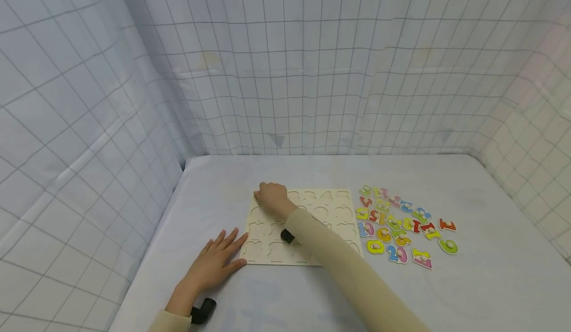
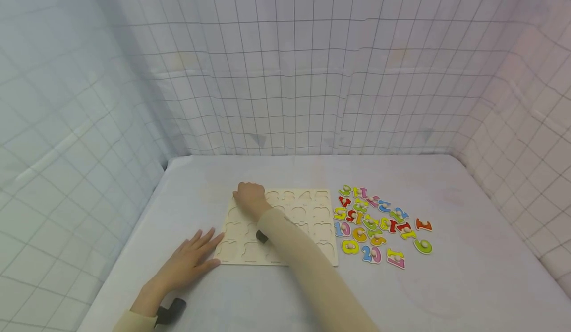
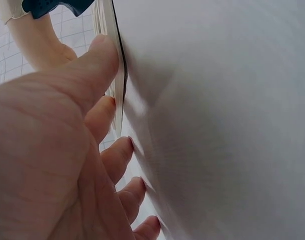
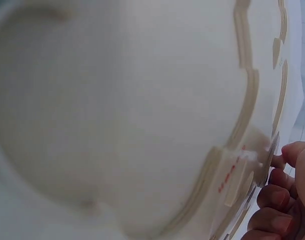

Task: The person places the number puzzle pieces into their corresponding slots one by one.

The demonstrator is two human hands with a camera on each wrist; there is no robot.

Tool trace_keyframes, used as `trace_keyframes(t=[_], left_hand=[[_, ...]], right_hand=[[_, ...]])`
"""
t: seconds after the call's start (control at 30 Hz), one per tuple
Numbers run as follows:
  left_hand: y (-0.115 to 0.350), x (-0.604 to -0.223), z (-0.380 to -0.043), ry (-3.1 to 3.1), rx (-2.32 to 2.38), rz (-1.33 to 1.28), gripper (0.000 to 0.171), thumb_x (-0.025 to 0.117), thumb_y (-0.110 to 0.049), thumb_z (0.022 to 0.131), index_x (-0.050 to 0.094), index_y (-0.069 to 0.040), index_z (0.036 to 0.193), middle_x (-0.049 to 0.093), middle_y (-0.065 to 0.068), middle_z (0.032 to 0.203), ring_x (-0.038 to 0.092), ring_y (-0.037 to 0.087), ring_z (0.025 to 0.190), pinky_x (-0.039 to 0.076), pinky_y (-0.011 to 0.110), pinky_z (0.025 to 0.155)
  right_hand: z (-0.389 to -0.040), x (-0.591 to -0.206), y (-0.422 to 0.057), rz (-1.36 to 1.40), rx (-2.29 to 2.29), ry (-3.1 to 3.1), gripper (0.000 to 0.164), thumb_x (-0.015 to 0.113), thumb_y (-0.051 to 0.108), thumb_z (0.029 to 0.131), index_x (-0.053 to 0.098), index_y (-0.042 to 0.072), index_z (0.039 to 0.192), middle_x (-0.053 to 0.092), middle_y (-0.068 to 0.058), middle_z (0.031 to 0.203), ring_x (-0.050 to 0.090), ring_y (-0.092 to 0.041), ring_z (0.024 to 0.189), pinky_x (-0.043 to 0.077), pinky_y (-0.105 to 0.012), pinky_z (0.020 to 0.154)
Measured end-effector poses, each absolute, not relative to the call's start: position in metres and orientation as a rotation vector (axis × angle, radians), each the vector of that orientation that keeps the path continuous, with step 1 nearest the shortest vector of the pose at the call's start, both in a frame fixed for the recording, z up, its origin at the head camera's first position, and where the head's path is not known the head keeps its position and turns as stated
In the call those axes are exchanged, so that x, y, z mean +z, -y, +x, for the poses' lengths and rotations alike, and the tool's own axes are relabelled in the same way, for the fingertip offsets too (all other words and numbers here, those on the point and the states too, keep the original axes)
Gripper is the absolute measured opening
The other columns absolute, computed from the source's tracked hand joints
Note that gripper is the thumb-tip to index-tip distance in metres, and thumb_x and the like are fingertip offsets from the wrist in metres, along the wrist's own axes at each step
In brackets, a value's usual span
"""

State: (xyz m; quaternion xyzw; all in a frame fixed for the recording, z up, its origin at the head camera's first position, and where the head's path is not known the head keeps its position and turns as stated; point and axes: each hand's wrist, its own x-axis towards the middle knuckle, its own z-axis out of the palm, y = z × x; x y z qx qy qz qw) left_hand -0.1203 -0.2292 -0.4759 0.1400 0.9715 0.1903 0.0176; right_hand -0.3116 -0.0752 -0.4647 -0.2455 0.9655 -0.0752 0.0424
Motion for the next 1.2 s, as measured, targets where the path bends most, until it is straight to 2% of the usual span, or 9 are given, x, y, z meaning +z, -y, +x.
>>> trace_keyframes(t=[0.33, 0.53, 0.7, 0.83, 0.97, 1.2], left_hand=[[0.227, -0.477, -0.123, -3.017, 0.593, 0.455, 0.062, 0.056, -0.048, 0.092, 0.042, -0.019, 0.145, 0.032, 0.011, 0.151, 0.020, 0.040, 0.138, 0.016, 0.063, 0.106], [0.227, -0.476, -0.125, -3.023, 0.582, 0.451, 0.062, 0.056, -0.048, 0.092, 0.042, -0.019, 0.145, 0.032, 0.011, 0.150, 0.020, 0.041, 0.138, 0.016, 0.063, 0.105], [0.228, -0.476, -0.124, -3.011, 0.584, 0.433, 0.062, 0.055, -0.049, 0.092, 0.042, -0.019, 0.145, 0.033, 0.011, 0.150, 0.020, 0.041, 0.138, 0.016, 0.064, 0.105], [0.229, -0.476, -0.124, -3.016, 0.582, 0.418, 0.063, 0.055, -0.050, 0.092, 0.042, -0.019, 0.145, 0.033, 0.011, 0.150, 0.021, 0.041, 0.138, 0.017, 0.063, 0.105], [0.227, -0.475, -0.124, -3.019, 0.584, 0.412, 0.063, 0.055, -0.051, 0.092, 0.042, -0.019, 0.145, 0.033, 0.011, 0.150, 0.021, 0.041, 0.138, 0.016, 0.063, 0.106], [0.229, -0.475, -0.124, -3.021, 0.557, 0.405, 0.064, 0.054, -0.052, 0.092, 0.042, -0.020, 0.145, 0.033, 0.011, 0.150, 0.021, 0.041, 0.138, 0.017, 0.063, 0.106]], right_hand=[[-0.312, -0.467, 0.071, -0.767, -0.253, -2.963, 0.038, 0.036, 0.040, 0.103, 0.060, 0.012, 0.100, 0.063, -0.004, 0.083, 0.064, -0.020, 0.080, 0.052, -0.036, 0.069], [-0.311, -0.465, 0.067, -0.790, -0.198, -2.950, 0.047, 0.031, 0.048, 0.102, 0.058, 0.011, 0.115, 0.066, -0.005, 0.089, 0.065, -0.019, 0.084, 0.052, -0.035, 0.072], [-0.309, -0.459, 0.059, -0.812, -0.158, -2.921, 0.052, 0.031, 0.051, 0.101, 0.056, 0.010, 0.120, 0.066, -0.006, 0.092, 0.064, -0.021, 0.087, 0.051, -0.034, 0.073], [-0.312, -0.454, 0.041, -0.906, -0.148, -2.930, 0.047, 0.034, 0.051, 0.100, 0.058, 0.011, 0.107, 0.063, -0.002, 0.082, 0.062, -0.017, 0.074, 0.050, -0.032, 0.063], [-0.315, -0.444, 0.003, -0.981, -0.236, -2.948, 0.038, 0.040, 0.046, 0.100, 0.054, 0.013, 0.089, 0.054, 0.001, 0.065, 0.053, -0.014, 0.056, 0.044, -0.030, 0.049], [-0.314, -0.430, -0.102, -0.852, -0.337, -3.044, 0.035, 0.046, 0.042, 0.100, 0.050, 0.013, 0.080, 0.048, 0.002, 0.058, 0.044, -0.013, 0.049, 0.035, -0.027, 0.043]])
